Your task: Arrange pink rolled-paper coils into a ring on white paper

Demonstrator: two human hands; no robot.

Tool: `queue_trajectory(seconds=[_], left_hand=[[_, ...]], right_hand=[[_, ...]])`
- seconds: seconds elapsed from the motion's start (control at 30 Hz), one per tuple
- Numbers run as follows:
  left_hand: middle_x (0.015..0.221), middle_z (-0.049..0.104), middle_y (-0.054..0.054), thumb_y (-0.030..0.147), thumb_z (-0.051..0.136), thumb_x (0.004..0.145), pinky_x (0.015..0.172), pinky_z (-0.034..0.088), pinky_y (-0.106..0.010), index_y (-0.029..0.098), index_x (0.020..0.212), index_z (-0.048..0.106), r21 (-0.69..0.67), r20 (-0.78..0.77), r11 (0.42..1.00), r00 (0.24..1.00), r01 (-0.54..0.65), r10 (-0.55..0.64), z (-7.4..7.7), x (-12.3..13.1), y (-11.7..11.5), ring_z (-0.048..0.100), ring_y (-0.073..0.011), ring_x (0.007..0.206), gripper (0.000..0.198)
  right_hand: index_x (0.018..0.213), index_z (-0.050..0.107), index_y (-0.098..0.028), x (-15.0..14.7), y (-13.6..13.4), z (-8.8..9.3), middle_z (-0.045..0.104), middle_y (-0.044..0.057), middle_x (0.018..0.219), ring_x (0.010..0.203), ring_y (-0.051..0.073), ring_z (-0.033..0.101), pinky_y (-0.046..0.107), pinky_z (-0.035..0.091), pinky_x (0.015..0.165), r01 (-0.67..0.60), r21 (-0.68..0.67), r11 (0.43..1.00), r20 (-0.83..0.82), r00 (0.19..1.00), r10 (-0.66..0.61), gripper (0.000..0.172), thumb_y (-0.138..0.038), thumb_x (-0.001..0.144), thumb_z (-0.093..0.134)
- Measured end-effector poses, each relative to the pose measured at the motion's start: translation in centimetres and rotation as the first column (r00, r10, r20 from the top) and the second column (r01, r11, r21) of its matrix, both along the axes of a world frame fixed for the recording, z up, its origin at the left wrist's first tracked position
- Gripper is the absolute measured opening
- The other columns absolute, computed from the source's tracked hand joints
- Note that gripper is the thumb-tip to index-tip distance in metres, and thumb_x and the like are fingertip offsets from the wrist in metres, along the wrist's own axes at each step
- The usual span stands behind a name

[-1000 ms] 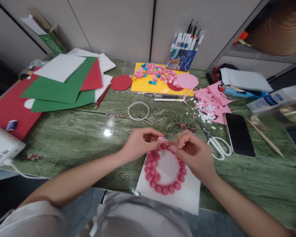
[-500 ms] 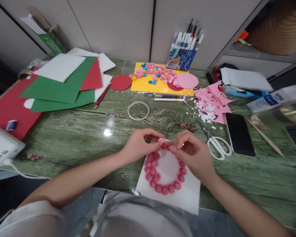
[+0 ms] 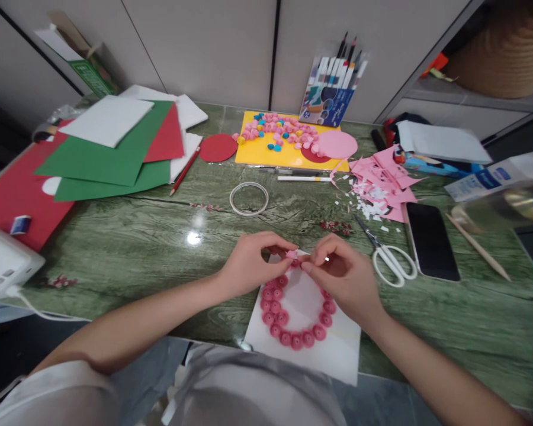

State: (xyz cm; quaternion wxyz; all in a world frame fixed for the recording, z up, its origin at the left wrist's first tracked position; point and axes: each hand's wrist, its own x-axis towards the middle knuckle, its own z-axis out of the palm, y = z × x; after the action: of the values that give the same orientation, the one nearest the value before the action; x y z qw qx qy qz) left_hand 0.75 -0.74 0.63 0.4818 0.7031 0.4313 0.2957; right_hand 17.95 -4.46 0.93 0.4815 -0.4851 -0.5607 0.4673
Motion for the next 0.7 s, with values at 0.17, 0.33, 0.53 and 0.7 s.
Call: queue_trajectory(seconds=[0.17, 0.33, 0.53, 0.7], left_hand=[[0.075, 0.065, -0.002, 0.020, 0.059, 0.073, 0.062, 0.044, -0.021, 0.018, 0.086, 0.068, 0.151, -0.067, 0.988, 0.997, 0.038, -0.028, 0.30, 0.07, -0.24, 0.058, -0.0107, 0.068, 0.016], [0.076, 0.065, -0.002, 0.021, 0.060, 0.073, 0.062, 0.045, -0.022, 0.017, 0.086, 0.068, 0.106, -0.043, 0.994, 0.999, 0.022, -0.017, 0.12, 0.13, -0.29, 0.058, -0.0108, 0.068, 0.016], [0.082, 0.068, -0.005, 0.025, 0.061, 0.073, 0.069, 0.051, -0.023, 0.014, 0.087, 0.067, -0.125, 0.102, 0.992, 0.994, -0.014, 0.027, -0.21, 0.20, -0.23, 0.063, -0.0130, 0.074, 0.019], [0.081, 0.068, -0.005, 0.024, 0.061, 0.073, 0.068, 0.051, -0.023, 0.014, 0.087, 0.067, -0.109, 0.091, 0.994, 0.996, -0.012, 0.022, -0.10, 0.24, -0.19, 0.062, -0.0130, 0.074, 0.018]], right_hand=[[0.065, 0.050, -0.020, -0.36, 0.01, -0.13, 0.046, -0.001, 0.073, 0.067, 0.012, 0.048, 0.026, 0.041, 0.057, 0.050, 0.013, 0.999, 0.153, 0.987, -0.052, 0.017, -0.015, 0.071, 0.064], [0.064, 0.049, -0.020, -0.40, 0.05, 0.10, 0.045, -0.001, 0.073, 0.067, 0.012, 0.047, 0.025, 0.040, 0.055, 0.063, 0.023, 0.998, 0.188, 0.980, -0.066, 0.017, -0.015, 0.071, 0.064], [0.066, 0.050, -0.021, -0.12, 0.17, -0.19, 0.045, 0.000, 0.074, 0.068, 0.013, 0.048, 0.026, 0.044, 0.058, 0.072, 0.034, 0.997, 0.135, 0.988, -0.075, 0.015, -0.017, 0.072, 0.064], [0.066, 0.050, -0.021, -0.11, 0.16, -0.39, 0.044, 0.000, 0.077, 0.070, 0.013, 0.048, 0.027, 0.046, 0.059, 0.061, 0.011, 0.998, 0.084, 0.995, -0.062, 0.015, -0.016, 0.072, 0.063]])
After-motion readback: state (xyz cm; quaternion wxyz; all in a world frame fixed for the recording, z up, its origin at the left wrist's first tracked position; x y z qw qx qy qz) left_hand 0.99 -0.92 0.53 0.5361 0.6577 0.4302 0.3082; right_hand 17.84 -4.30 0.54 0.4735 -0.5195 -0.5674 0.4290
